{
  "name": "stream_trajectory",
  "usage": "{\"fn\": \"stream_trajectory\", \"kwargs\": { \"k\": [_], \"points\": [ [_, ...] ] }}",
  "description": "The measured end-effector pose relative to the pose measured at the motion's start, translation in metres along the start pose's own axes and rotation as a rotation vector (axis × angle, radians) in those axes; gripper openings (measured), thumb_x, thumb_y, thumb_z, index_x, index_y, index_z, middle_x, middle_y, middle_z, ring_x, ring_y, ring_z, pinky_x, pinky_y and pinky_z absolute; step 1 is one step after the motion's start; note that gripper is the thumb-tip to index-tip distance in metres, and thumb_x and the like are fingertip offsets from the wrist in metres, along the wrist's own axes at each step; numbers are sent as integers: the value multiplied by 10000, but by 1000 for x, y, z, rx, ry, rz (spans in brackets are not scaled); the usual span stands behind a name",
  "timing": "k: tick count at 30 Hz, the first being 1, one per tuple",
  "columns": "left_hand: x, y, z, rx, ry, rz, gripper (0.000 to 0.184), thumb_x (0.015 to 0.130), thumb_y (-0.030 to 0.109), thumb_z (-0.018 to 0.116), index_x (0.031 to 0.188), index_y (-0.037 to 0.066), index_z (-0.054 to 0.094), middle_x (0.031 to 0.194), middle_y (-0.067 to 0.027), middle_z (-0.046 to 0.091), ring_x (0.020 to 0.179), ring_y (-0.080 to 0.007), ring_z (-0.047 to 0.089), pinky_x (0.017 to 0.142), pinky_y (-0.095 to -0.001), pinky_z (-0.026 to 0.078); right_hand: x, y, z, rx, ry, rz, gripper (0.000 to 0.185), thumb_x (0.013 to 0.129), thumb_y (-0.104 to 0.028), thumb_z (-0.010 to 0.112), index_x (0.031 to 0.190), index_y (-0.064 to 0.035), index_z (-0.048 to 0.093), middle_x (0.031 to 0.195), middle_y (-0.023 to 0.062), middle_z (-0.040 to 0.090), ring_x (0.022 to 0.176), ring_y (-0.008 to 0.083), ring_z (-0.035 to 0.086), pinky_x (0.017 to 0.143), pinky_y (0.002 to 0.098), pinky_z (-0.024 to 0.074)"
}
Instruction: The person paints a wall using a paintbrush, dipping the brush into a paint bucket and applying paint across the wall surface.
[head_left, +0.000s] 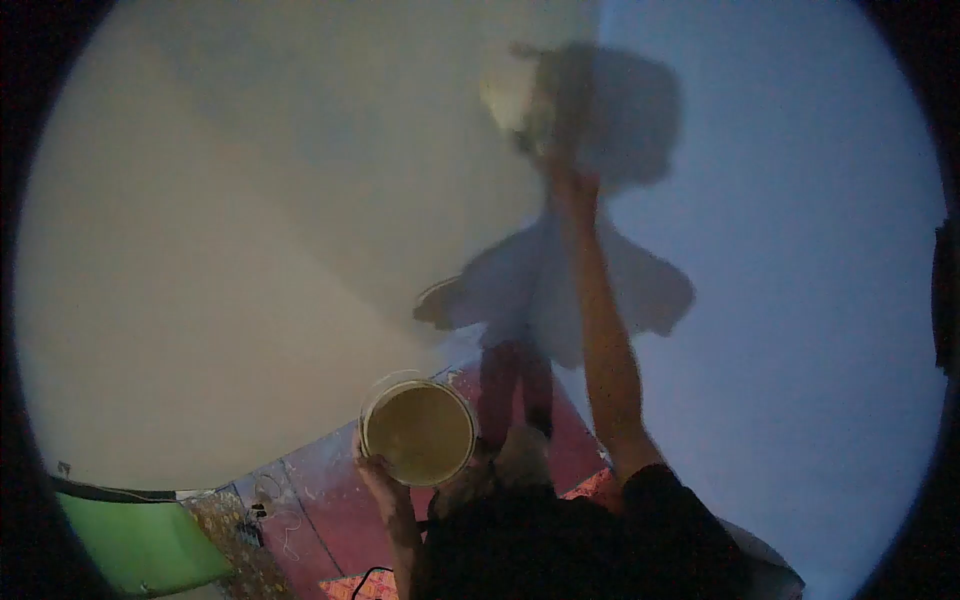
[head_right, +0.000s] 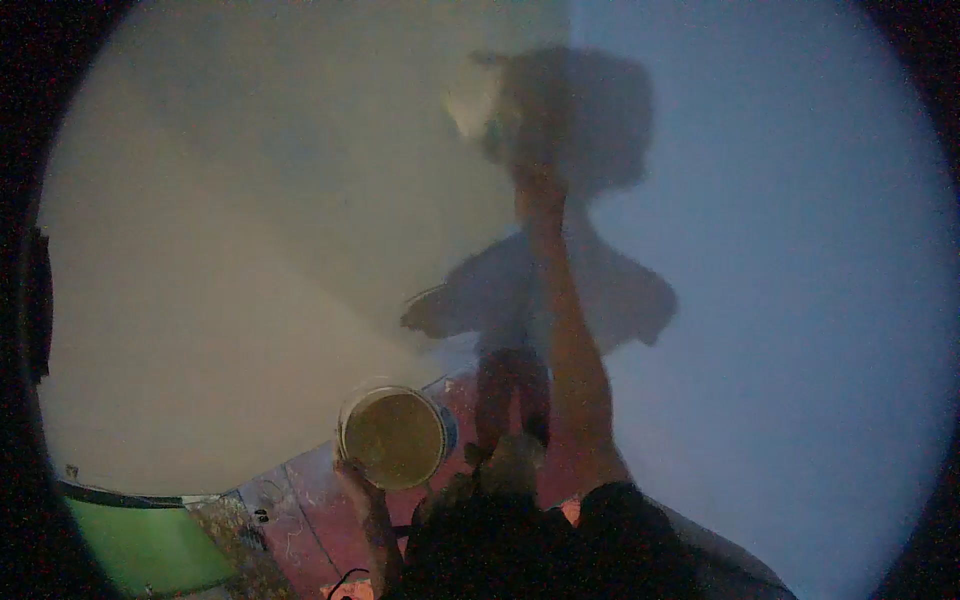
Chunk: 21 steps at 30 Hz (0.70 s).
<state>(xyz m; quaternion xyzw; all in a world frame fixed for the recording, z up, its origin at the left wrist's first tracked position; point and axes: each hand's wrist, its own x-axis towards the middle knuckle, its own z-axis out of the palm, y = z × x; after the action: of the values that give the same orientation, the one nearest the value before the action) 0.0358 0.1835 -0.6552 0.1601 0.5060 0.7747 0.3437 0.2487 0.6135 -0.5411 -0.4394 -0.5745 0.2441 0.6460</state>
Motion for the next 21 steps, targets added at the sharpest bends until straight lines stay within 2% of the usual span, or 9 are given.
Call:
{"fn": "stream_trajectory", "kwargs": {
  "k": [4, 8, 11, 14, 16, 17, 19, 20, 21],
  "points": [
    [-4, 10, 1, -2, -6, 18, 950, 764, 730, 614, 1355, 8, 440, 1281, -118, 539, 1131, -258, 554, 915, -413, 506, -115, 147, -6, -290, -143, 244, 470, 820, -466, 683, 837, 3, 712, 664, 146, 624, 568, 284, 604, 582, 387, 467],
    [-3, -11, -22, 8, 23, 22, 951, 766, 721, 620, 1362, 4, 429, 1294, -123, 532, 1134, -265, 553, 924, -417, 503, -181, 212, -26, -906, -379, 133, 487, 810, -460, 689, 863, 22, 719, 710, 206, 656, 598, 363, 635, 614, 423, 483],
    [1, 7, 10, -32, 6, 36, 952, 768, 715, 621, 1370, 6, 420, 1302, -125, 528, 1139, -270, 551, 921, -422, 505, -157, 162, -21, -909, -230, 196, 489, 813, -437, 669, 828, 50, 702, 740, 274, 648, 682, 468, 636, 635, 477, 472],
    [-5, 11, 15, -6, 109, -122, 926, 789, 697, 614, 1378, 10, 416, 1290, -125, 538, 1146, -268, 548, 916, -432, 509, -81, 84, -24, -485, -173, -141, 435, 814, -396, 694, 792, 38, 713, 620, 227, 626, 545, 353, 576, 588, 454, 446],
    [3, -7, -5, -22, 48, -9, 850, 840, 655, 595, 1365, 5, 437, 1252, -123, 564, 1128, -267, 560, 908, -428, 516, -26, 22, -30, -383, -253, 108, 292, 817, -315, 702, 847, -24, 714, 723, 152, 664, 607, 297, 592, 601, 426, 454],
    [5, 1, 2, -30, 40, -6, 850, 840, 655, 595, 1365, 5, 437, 1252, -123, 564, 1128, -267, 560, 908, -428, 516, -1, -19, -32, -265, -295, 383, 229, 818, -278, 690, 913, -70, 703, 850, 105, 701, 707, 293, 645, 632, 405, 472],
    [-4, 4, 24, -71, 6, 150, 797, 865, 625, 587, 1348, 4, 458, 1216, -117, 586, 1101, -267, 578, 899, -431, 524, 40, -62, -35, 13, -70, 169, 229, 846, -240, 698, 885, -22, 755, 638, 21, 621, 524, 141, 484, 522, 336, 405],
    [-1, 0, 24, -80, 6, 147, 797, 865, 625, 587, 1348, 4, 458, 1216, -117, 586, 1101, -266, 578, 899, -431, 524, 71, -80, -25, 135, 104, -47, 292, 823, -296, 726, 780, -7, 719, 601, 40, 621, 506, 157, 498, 521, 363, 411],
    [7, -3, 22, -54, 32, 69, 768, 872, 608, 587, 1338, 8, 473, 1202, -116, 592, 1071, -262, 590, 887, -435, 528, 97, -122, -32, 257, 78, -12, 354, 822, -327, 737, 770, 20, 704, 588, 24, 602, 504, 148, 496, 512, 359, 414]
  ]
}}
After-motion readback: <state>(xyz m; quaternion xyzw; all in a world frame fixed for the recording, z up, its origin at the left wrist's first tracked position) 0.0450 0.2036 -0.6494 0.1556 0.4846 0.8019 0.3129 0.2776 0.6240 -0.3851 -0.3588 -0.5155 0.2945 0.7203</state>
